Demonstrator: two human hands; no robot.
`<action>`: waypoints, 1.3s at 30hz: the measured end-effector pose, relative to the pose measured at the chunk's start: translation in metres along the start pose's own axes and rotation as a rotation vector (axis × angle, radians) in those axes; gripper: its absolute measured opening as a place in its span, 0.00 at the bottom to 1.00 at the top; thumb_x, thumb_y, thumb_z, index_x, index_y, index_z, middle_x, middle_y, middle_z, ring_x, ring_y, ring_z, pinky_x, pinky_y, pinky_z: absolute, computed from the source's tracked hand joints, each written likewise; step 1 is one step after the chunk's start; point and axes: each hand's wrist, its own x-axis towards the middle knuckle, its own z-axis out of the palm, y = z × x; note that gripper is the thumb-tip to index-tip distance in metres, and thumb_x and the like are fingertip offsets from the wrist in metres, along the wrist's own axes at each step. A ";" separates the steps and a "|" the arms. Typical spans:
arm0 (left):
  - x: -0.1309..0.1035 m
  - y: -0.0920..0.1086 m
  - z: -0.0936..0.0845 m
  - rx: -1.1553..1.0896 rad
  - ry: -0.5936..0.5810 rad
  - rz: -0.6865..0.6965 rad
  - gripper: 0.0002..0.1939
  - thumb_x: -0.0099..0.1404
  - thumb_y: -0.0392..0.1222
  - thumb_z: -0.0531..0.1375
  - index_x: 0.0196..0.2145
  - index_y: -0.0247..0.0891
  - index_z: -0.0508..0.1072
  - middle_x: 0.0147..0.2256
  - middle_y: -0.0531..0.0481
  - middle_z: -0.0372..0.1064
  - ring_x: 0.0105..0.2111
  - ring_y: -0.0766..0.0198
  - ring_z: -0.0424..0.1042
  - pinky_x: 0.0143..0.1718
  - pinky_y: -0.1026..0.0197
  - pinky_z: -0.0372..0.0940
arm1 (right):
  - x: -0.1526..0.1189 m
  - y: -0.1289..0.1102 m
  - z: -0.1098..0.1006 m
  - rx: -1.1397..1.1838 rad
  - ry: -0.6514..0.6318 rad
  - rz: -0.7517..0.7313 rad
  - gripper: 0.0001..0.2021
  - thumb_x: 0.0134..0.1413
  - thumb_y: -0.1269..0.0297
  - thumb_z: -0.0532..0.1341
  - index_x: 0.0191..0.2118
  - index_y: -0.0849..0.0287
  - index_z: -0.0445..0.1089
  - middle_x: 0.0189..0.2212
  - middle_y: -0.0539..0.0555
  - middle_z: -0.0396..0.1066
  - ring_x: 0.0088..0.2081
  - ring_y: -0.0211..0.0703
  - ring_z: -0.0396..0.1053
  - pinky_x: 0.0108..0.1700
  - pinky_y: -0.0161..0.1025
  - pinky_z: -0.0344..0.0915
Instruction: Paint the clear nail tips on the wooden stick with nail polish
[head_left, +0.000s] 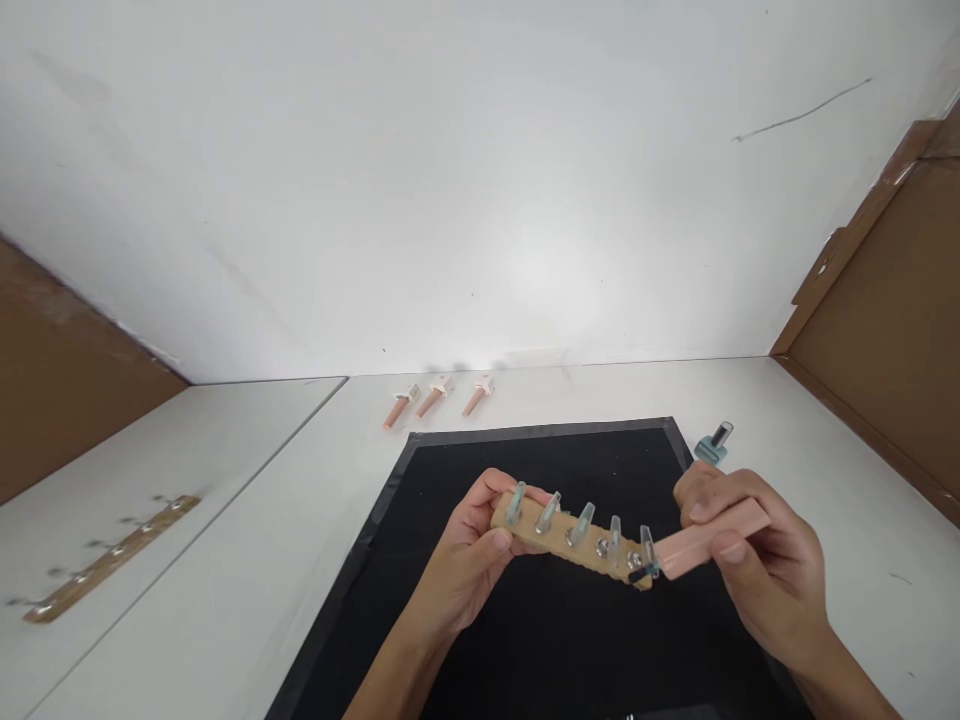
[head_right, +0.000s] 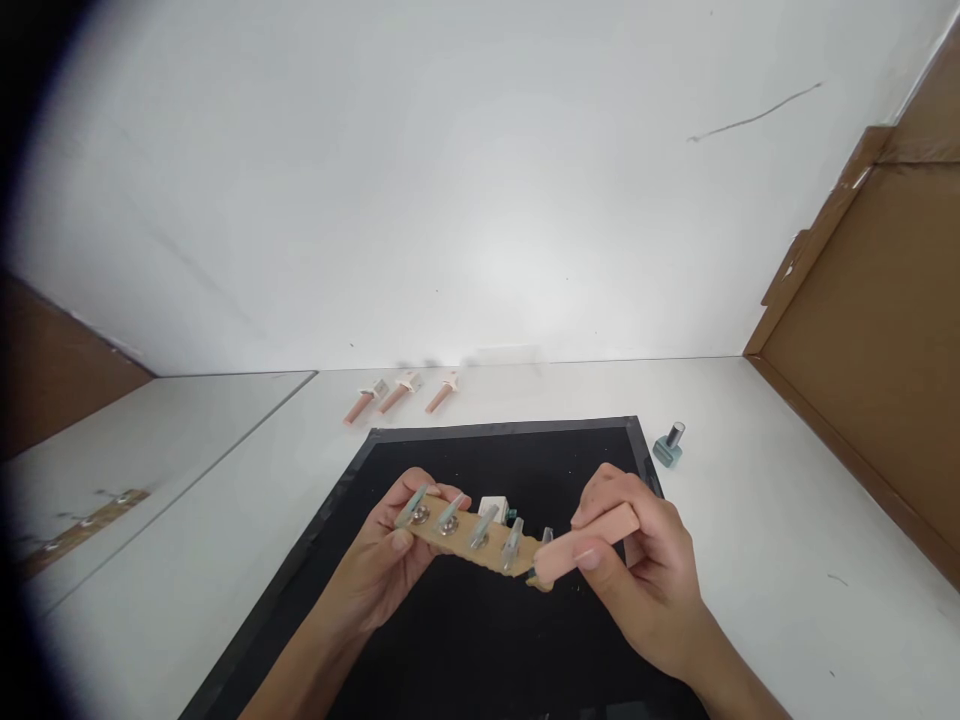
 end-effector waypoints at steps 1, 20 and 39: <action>0.000 0.000 0.000 -0.003 0.005 0.004 0.10 0.54 0.41 0.67 0.34 0.40 0.72 0.36 0.54 0.78 0.34 0.66 0.75 0.34 0.65 0.72 | 0.001 -0.001 0.000 -0.009 -0.010 -0.002 0.07 0.62 0.58 0.55 0.35 0.53 0.65 0.23 0.48 0.60 0.25 0.40 0.58 0.26 0.36 0.57; -0.001 0.000 0.002 0.004 -0.060 0.014 0.09 0.55 0.40 0.66 0.34 0.41 0.72 0.37 0.55 0.78 0.35 0.68 0.75 0.35 0.69 0.70 | -0.002 0.004 -0.002 -0.053 0.086 0.024 0.04 0.62 0.60 0.56 0.37 0.52 0.66 0.26 0.49 0.61 0.26 0.39 0.59 0.27 0.36 0.57; -0.001 0.000 0.003 0.056 -0.049 0.008 0.11 0.52 0.42 0.68 0.33 0.41 0.73 0.35 0.52 0.78 0.33 0.65 0.75 0.32 0.66 0.70 | 0.002 0.000 -0.002 -0.055 -0.058 0.028 0.06 0.62 0.60 0.55 0.36 0.53 0.66 0.25 0.50 0.63 0.26 0.41 0.61 0.25 0.37 0.59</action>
